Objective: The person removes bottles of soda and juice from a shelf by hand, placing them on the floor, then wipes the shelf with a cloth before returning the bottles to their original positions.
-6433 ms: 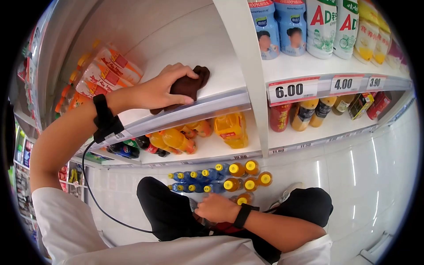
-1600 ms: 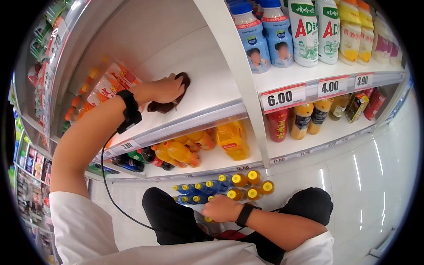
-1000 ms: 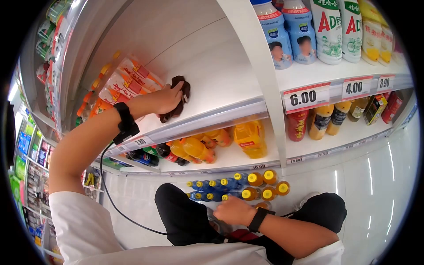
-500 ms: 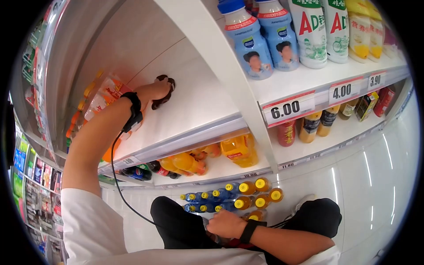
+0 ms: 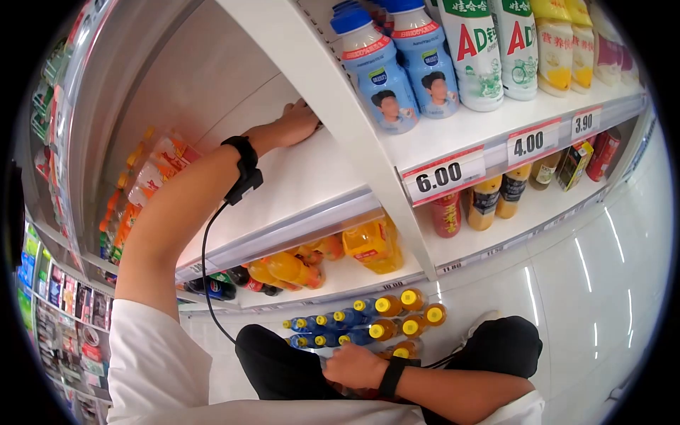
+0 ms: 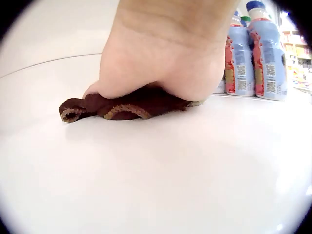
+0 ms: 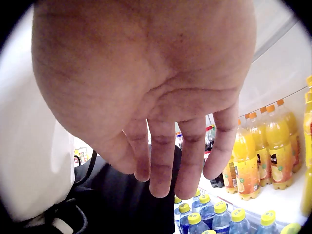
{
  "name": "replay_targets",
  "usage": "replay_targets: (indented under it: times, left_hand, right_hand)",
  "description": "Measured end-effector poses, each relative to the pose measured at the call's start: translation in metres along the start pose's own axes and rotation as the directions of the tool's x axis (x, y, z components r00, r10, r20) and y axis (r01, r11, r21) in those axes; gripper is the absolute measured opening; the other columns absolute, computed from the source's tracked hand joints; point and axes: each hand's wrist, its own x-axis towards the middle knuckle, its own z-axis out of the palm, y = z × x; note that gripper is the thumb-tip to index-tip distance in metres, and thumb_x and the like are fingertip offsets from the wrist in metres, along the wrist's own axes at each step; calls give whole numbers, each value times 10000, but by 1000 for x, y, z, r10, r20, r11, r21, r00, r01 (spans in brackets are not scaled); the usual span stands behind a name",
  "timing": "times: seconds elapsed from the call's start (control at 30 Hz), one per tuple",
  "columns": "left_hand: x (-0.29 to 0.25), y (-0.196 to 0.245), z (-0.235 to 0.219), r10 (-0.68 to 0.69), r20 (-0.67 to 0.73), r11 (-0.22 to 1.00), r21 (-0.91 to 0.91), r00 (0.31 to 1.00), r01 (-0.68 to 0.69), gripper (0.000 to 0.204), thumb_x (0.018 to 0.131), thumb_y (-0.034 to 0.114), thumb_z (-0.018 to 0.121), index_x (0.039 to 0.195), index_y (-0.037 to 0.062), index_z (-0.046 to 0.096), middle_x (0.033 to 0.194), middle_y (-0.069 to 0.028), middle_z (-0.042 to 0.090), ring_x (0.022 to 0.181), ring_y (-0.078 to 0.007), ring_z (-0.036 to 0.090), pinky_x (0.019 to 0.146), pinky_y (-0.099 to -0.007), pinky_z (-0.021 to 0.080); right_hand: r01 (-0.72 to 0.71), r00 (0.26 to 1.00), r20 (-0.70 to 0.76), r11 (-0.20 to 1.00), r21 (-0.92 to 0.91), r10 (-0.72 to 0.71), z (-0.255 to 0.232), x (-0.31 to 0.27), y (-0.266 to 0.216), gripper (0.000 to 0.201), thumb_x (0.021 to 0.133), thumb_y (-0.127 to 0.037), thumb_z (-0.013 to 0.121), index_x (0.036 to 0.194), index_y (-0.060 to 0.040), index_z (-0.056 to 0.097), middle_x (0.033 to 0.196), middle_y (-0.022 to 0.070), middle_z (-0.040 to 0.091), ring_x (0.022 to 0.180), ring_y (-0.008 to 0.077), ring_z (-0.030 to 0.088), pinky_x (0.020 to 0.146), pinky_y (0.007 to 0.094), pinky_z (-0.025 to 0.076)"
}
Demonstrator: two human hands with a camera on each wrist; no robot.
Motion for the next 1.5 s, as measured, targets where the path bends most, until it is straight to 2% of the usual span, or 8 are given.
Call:
replay_targets:
  times: [0.23, 0.5, 0.57, 0.6, 0.7, 0.9, 1.0, 1.5]
  left_hand:
    - [-41, 45, -29, 386, -113, 913, 192, 916, -361, 266, 933, 146, 506, 1088, -22, 642, 1540, -164, 354, 1322, -389, 393, 1049, -493, 389]
    - [-110, 71, -44, 313, -181, 854, -376, 932, -359, 276, 948, 197, 527, 1102, -18, 606, 1535, -216, 311, 1313, -401, 376, 1069, -481, 371]
    - [-103, 62, -47, 377, -47, 903, -203, 925, -378, 529, 1038, 302, 372, 1523, 104, 301, 1528, -251, 271, 1350, -430, 325, 1139, -475, 293]
    - [-94, 52, -41, 482, 19, 849, 236, 876, -472, 481, 1031, 251, 389, 1459, 34, 371, 1512, -269, 279, 1353, -449, 313, 1142, -503, 281]
    - [-55, 26, -14, 417, -116, 891, 247, 901, -381, 359, 950, 180, 514, 1258, -4, 503, 1548, -282, 220, 1318, -468, 344, 1053, -562, 338]
    - [35, 13, -16, -125, 132, 915, -368, 983, 166, 553, 1000, 428, 404, 1484, 170, 337, 1580, -201, 201, 1375, -484, 282, 1103, -619, 257]
    - [53, 13, -3, -48, -57, 701, -713, 997, -7, 674, 955, 534, 448, 1516, 193, 296, 1583, -192, 201, 1422, -459, 221, 1114, -629, 240]
    - [-67, 97, -54, 179, 25, 984, -18, 983, -179, 477, 996, 302, 429, 1444, 143, 388, 1374, -254, 379, 1251, -440, 369, 977, -608, 394]
  right_hand:
    - [14, 1000, 20, 1000, 1, -14, -3, 5, 4, 73, 778, -166, 605, 732, -147, 659, 714, 27, 655, 757, 229, 679, 672, 378, 505]
    - [-22, 999, 29, 999, 50, 21, 13, 4, 13, 51, 758, -163, 615, 727, -143, 649, 707, 42, 647, 763, 251, 676, 664, 384, 497]
    - [-22, 999, 34, 999, 29, 21, 12, 0, 13, 47, 753, -163, 621, 728, -135, 651, 704, 46, 649, 758, 257, 675, 656, 385, 493]
    - [-35, 999, 30, 999, 32, 34, 10, -2, 13, 47, 753, -163, 621, 728, -135, 651, 704, 46, 649, 758, 257, 675, 656, 385, 493]
    - [-32, 999, -20, 999, 33, 33, 1, -4, 11, 61, 756, -163, 616, 723, -135, 659, 706, 38, 654, 747, 249, 678, 648, 382, 487]
    - [-63, 994, 92, 997, -39, 66, -20, 1, 7, 55, 806, -167, 624, 834, -145, 666, 764, 18, 656, 807, 221, 677, 708, 374, 493]
    - [-45, 997, 51, 996, -80, 49, -31, 4, 11, 63, 809, -178, 624, 838, -140, 665, 778, 14, 659, 810, 214, 673, 708, 371, 495]
    - [-22, 998, 64, 998, -51, 25, -21, 11, 22, 76, 812, -180, 615, 858, -136, 657, 806, 22, 648, 827, 222, 665, 699, 368, 486]
